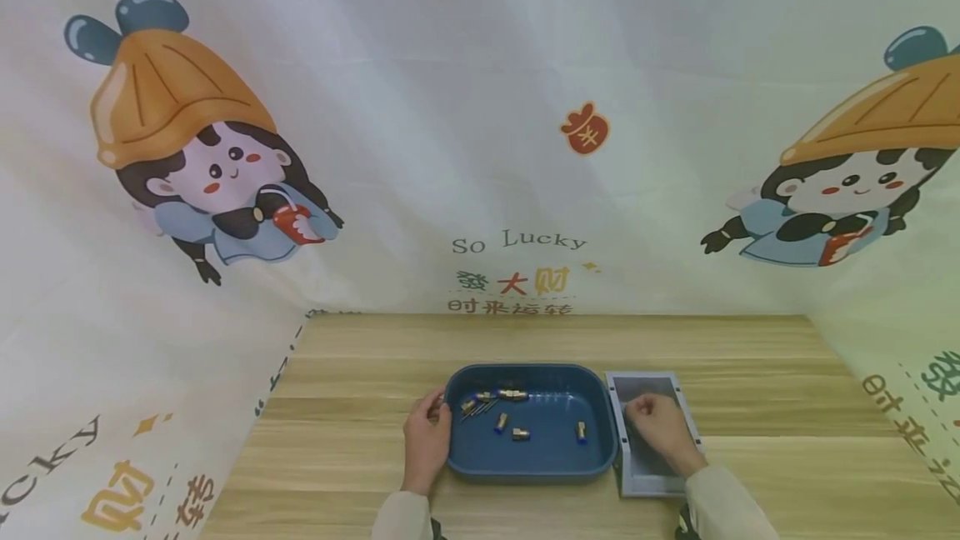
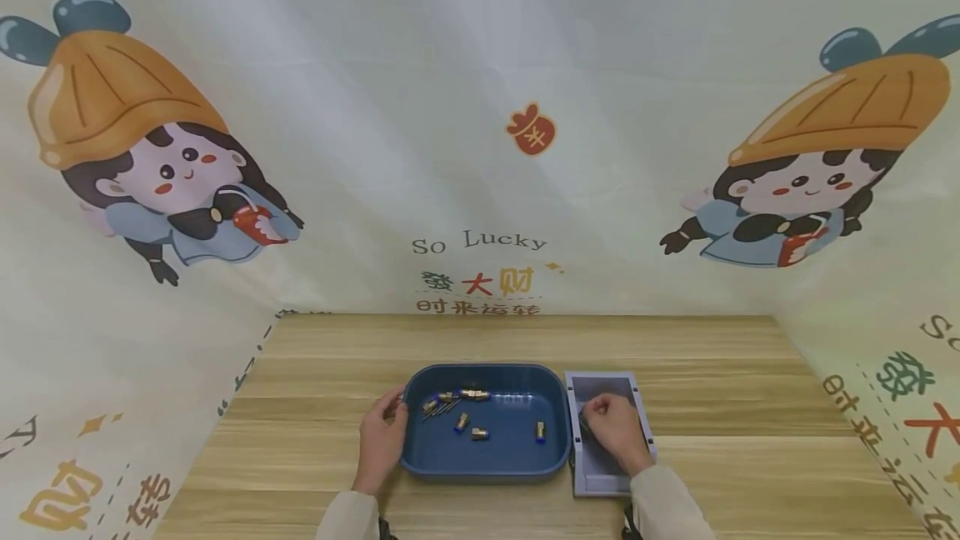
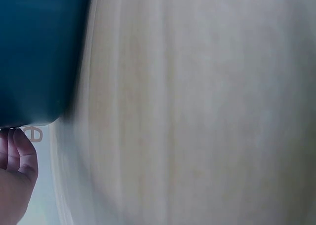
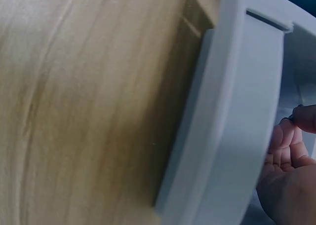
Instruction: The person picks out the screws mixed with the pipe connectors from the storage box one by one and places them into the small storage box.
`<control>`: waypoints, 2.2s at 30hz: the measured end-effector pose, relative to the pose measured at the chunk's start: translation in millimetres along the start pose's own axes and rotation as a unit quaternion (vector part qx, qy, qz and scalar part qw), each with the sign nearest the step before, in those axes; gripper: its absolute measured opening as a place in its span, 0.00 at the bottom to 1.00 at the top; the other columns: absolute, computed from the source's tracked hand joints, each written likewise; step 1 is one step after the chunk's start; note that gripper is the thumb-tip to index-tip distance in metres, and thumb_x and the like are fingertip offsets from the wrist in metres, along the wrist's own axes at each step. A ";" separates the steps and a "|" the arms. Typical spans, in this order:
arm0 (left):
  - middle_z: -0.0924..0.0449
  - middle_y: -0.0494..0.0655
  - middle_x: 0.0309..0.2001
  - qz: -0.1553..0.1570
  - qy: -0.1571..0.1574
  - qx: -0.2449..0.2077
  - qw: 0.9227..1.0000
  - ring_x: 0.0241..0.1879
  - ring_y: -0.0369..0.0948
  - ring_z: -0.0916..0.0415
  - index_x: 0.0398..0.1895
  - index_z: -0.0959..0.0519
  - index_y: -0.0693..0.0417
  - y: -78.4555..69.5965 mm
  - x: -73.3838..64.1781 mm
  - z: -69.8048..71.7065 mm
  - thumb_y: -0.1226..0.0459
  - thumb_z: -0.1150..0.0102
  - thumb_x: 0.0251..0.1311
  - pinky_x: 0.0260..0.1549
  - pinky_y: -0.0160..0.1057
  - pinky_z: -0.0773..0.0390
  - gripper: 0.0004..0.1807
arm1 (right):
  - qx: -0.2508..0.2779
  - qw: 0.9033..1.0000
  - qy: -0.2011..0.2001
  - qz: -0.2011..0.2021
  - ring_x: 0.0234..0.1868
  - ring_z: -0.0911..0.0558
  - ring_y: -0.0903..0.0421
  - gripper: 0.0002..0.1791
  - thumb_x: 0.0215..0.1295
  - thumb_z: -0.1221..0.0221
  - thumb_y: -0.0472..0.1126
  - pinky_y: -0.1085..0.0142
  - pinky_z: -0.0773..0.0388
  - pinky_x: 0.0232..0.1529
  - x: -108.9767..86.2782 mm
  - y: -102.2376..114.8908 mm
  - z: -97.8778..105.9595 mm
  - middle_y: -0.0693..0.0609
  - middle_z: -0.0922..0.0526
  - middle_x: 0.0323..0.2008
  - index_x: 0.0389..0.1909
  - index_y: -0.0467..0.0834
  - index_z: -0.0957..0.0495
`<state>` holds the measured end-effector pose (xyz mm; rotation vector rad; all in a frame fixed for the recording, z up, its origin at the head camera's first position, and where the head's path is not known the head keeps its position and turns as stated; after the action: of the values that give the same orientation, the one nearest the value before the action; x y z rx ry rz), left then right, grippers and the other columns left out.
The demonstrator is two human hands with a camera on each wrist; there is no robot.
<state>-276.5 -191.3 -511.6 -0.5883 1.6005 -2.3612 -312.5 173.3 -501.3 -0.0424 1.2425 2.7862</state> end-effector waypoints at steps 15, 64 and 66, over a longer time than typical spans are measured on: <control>0.25 0.50 0.36 -0.001 0.002 0.009 1.000 0.37 0.41 0.28 0.47 0.23 0.59 -1.9 0.2 0.6 0.71 0.49 0.55 0.37 0.36 0.28 0.15 | -0.027 1.000 -0.007 0.012 0.23 0.27 0.56 0.08 0.53 0.47 0.36 0.67 0.33 0.23 0.0 -9.7 -7.9 0.50 0.24 0.20 0.23 0.35 0.24; 0.24 0.52 0.36 -0.004 0.001 -0.001 1.000 0.36 0.40 0.29 0.46 0.23 0.58 -1.3 -0.3 0.5 0.71 0.50 0.55 0.34 0.32 0.28 0.15 | -0.056 0.996 -0.034 0.052 0.21 0.27 0.58 0.05 0.47 0.46 0.33 0.66 0.31 0.23 -1.5 -3.8 -4.4 0.50 0.22 0.19 0.22 0.37 0.22; 0.24 0.52 0.36 -0.002 0.001 0.000 1.000 0.36 0.40 0.29 0.46 0.23 0.58 -1.6 -0.1 0.6 0.71 0.50 0.55 0.34 0.32 0.28 0.15 | -0.053 0.996 -0.038 0.056 0.20 0.27 0.59 0.04 0.47 0.45 0.34 0.66 0.31 0.23 -1.2 -0.8 -2.0 0.50 0.21 0.19 0.22 0.38 0.22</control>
<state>-276.0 -191.2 -510.0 -0.5904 1.6023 -2.3658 -311.2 172.2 -503.2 0.1298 1.1129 2.9170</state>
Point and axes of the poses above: each hand's wrist, its own x-axis towards the middle knuckle, its own z-axis out of the back of the hand, y = z × x, the point moved 9 cm from there along x, towards the middle knuckle
